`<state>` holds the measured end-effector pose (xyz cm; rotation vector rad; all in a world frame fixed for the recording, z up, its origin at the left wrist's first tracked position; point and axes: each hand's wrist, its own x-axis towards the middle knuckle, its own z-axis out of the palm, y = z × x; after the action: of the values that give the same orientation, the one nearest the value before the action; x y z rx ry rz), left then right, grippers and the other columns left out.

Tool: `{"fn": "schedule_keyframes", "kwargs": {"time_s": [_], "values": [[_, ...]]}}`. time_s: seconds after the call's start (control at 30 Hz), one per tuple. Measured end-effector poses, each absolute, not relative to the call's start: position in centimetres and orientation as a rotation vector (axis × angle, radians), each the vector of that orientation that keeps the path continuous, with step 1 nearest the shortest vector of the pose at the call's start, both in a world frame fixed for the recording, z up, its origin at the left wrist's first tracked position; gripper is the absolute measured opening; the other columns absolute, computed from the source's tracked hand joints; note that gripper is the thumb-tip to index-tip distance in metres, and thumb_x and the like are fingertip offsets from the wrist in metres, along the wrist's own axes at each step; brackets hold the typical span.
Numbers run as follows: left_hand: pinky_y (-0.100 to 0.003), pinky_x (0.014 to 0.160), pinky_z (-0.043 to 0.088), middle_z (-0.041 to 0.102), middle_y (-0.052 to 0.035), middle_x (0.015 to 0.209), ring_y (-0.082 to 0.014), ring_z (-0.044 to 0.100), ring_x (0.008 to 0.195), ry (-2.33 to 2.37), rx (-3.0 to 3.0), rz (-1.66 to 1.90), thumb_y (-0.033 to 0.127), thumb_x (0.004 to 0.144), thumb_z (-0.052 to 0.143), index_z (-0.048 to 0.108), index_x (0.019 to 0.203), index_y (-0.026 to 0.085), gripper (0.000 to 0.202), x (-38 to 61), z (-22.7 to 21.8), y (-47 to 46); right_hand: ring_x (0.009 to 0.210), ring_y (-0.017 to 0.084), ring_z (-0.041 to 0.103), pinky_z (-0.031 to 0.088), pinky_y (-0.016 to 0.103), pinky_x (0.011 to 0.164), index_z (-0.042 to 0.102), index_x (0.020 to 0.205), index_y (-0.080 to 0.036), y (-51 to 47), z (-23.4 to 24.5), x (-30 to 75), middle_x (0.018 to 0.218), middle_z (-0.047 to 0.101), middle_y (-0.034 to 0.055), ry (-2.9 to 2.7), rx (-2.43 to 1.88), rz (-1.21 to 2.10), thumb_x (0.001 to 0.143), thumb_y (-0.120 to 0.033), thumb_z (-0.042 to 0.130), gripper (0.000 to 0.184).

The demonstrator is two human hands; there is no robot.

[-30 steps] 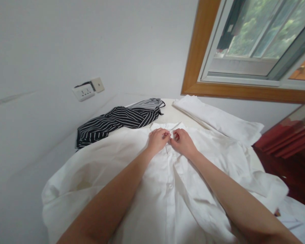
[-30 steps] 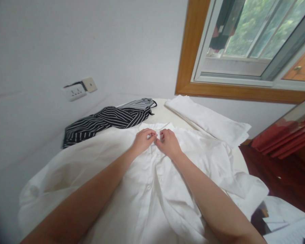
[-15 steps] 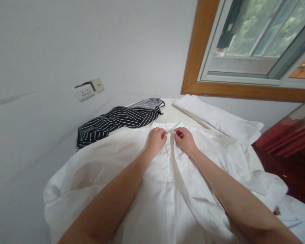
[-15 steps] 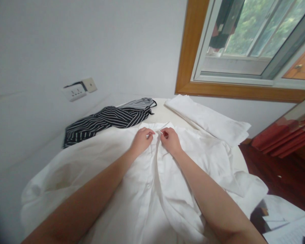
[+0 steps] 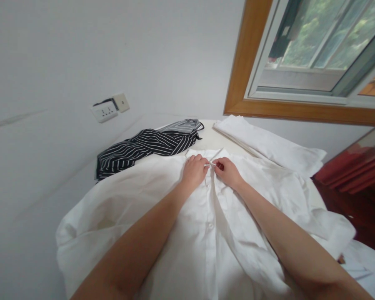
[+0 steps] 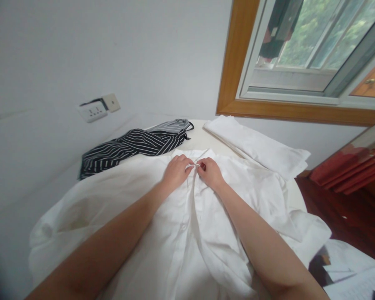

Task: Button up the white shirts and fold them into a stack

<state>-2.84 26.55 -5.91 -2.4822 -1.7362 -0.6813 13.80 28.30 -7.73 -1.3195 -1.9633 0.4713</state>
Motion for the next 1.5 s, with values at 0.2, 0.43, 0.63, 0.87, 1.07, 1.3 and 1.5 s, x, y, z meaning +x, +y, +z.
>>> {"fn": "schedule_keyframes", "kwargs": {"time_s": [0.2, 0.43, 0.63, 0.87, 1.07, 1.3, 1.5], "values": [[-0.035, 0.092, 0.043, 0.061, -0.0069, 0.102, -0.0221, 0.055, 0.102, -1.767, -2.464, -0.649, 0.031, 0.092, 0.055, 0.064, 0.099, 0.019, 0.016, -2.9, -6.9, 27.5, 0.064, 0.013, 0.050, 0.040, 0.025, 0.066, 0.070, 0.086, -0.014, 28.5, -7.8, 13.8, 0.072, 0.054, 0.0005, -1.971, -1.340, 0.463, 0.077, -0.013, 0.055, 0.017], [-0.035, 0.091, 0.042, 0.061, -0.0070, 0.103, -0.0222, 0.056, 0.102, -1.780, -2.455, -0.609, 0.032, 0.093, 0.052, 0.060, 0.099, 0.019, 0.016, -2.7, -7.0, 27.6, 0.067, 0.013, 0.050, 0.039, 0.025, 0.067, 0.069, 0.087, -0.015, 28.7, -7.9, 13.6, 0.074, 0.056, 0.0006, -1.971, -1.388, 0.452, 0.078, -0.015, 0.055, 0.016], [-0.034, 0.084, 0.043, 0.061, -0.0087, 0.102, -0.0229, 0.057, 0.099, -1.762, -2.412, -0.453, 0.028, 0.095, 0.046, 0.057, 0.099, 0.019, 0.015, -2.2, -6.4, 27.1, 0.071, 0.015, 0.052, 0.040, 0.026, 0.072, 0.067, 0.087, -0.015, 28.6, -7.6, 13.4, 0.074, 0.056, 0.0017, -2.018, -1.392, 0.389, 0.078, -0.015, 0.057, 0.013], [-0.034, 0.081, 0.043, 0.065, -0.0079, 0.095, -0.0229, 0.059, 0.093, -1.717, -2.435, -0.532, 0.026, 0.094, 0.045, 0.059, 0.094, 0.019, 0.015, -2.3, -6.8, 27.5, 0.074, 0.015, 0.054, 0.043, 0.027, 0.077, 0.069, 0.089, -0.015, 28.4, -7.6, 13.3, 0.079, 0.057, 0.0039, -2.035, -1.351, 0.344, 0.078, -0.013, 0.057, 0.017], [-0.033, 0.083, 0.045, 0.067, -0.0072, 0.089, -0.0206, 0.061, 0.090, -1.708, -2.478, -0.627, 0.028, 0.096, 0.042, 0.061, 0.088, 0.019, 0.023, -2.7, -7.1, 28.0, 0.059, 0.012, 0.048, 0.038, 0.023, 0.060, 0.070, 0.081, -0.016, 28.9, -7.3, 13.6, 0.065, 0.054, -0.0014, -1.907, -1.346, 0.556, 0.078, -0.017, 0.055, 0.016], [-0.029, 0.076, 0.045, 0.066, -0.0029, 0.079, -0.0174, 0.060, 0.079, -1.788, -2.560, -0.846, 0.026, 0.090, 0.053, 0.064, 0.081, 0.019, 0.016, -3.3, -7.1, 28.5, 0.055, 0.011, 0.044, 0.033, 0.023, 0.054, 0.067, 0.070, -0.016, 28.7, -6.6, 13.2, 0.058, 0.050, -0.0028, -1.845, -1.315, 0.655, 0.076, -0.019, 0.053, 0.016], [-0.029, 0.076, 0.046, 0.065, -0.0036, 0.080, -0.0174, 0.059, 0.080, -1.725, -2.605, -0.937, 0.021, 0.089, 0.053, 0.064, 0.079, 0.019, 0.015, -3.5, -6.9, 28.1, 0.056, 0.011, 0.045, 0.034, 0.022, 0.054, 0.069, 0.079, -0.015, 28.8, -7.4, 13.3, 0.060, 0.053, -0.0026, -1.908, -1.290, 0.653, 0.076, -0.020, 0.053, 0.017]]}}
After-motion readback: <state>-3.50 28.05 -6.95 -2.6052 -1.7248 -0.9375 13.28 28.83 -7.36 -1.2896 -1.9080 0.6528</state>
